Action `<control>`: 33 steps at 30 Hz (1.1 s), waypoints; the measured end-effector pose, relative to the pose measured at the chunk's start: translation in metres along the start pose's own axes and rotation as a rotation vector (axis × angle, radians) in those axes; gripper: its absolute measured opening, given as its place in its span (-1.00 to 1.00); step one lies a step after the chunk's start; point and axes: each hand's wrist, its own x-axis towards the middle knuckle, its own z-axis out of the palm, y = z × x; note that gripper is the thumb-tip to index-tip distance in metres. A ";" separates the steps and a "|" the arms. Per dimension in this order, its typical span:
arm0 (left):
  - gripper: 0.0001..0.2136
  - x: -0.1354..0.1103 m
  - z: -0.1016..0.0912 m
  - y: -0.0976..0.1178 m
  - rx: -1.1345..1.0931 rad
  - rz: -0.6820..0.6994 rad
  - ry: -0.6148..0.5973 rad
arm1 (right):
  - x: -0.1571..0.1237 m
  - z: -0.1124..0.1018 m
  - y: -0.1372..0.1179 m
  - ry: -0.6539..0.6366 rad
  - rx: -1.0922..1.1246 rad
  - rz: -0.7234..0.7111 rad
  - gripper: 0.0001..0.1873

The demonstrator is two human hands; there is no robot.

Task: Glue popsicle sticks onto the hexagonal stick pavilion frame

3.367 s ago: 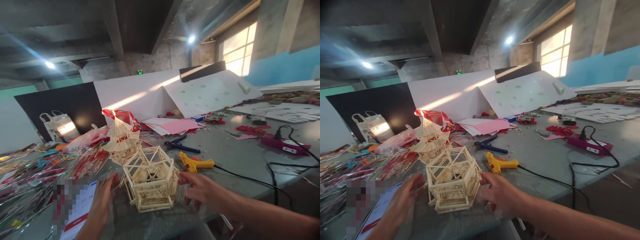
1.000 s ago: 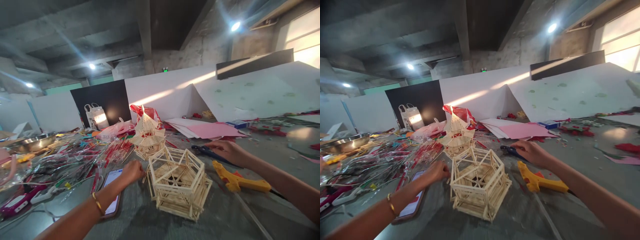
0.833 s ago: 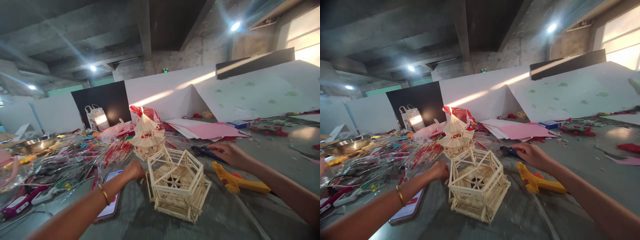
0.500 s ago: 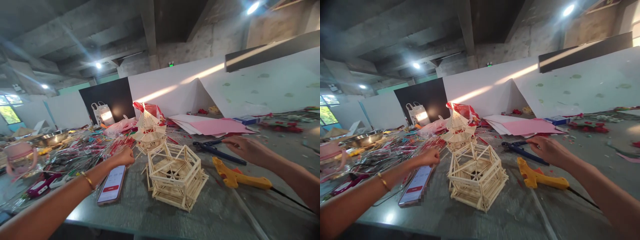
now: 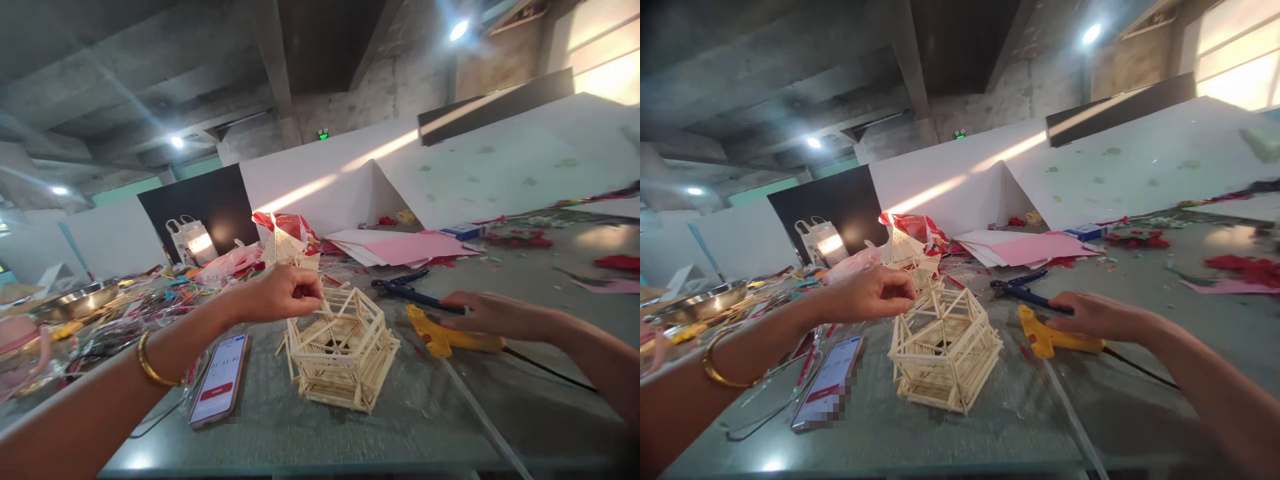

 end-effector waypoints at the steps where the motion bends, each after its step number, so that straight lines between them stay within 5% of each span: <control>1: -0.89 0.006 0.004 0.000 0.010 0.011 -0.003 | -0.008 0.003 -0.002 -0.040 -0.009 -0.016 -0.28; 7: -0.84 0.030 0.030 -0.010 0.074 0.022 -0.018 | -0.038 0.010 -0.015 -0.030 -0.106 -0.232 -0.48; 15: -0.79 0.033 0.040 -0.009 0.113 0.026 -0.029 | -0.021 0.014 -0.030 -0.099 -0.363 -0.324 -0.72; 20: -0.82 0.029 0.042 -0.006 0.099 0.006 0.038 | -0.019 0.024 -0.032 0.027 -0.396 -0.368 -0.80; 25: -0.87 0.031 0.041 -0.016 0.150 0.026 0.067 | -0.013 0.002 -0.036 0.171 -0.287 -0.318 -0.79; 30: -0.91 0.052 0.029 -0.010 0.206 0.067 -0.045 | 0.006 -0.029 -0.051 0.453 -0.140 -0.323 -0.87; 33: -0.91 0.067 0.029 0.002 0.182 0.135 -0.134 | 0.018 -0.028 -0.055 0.528 -0.127 -0.262 -0.90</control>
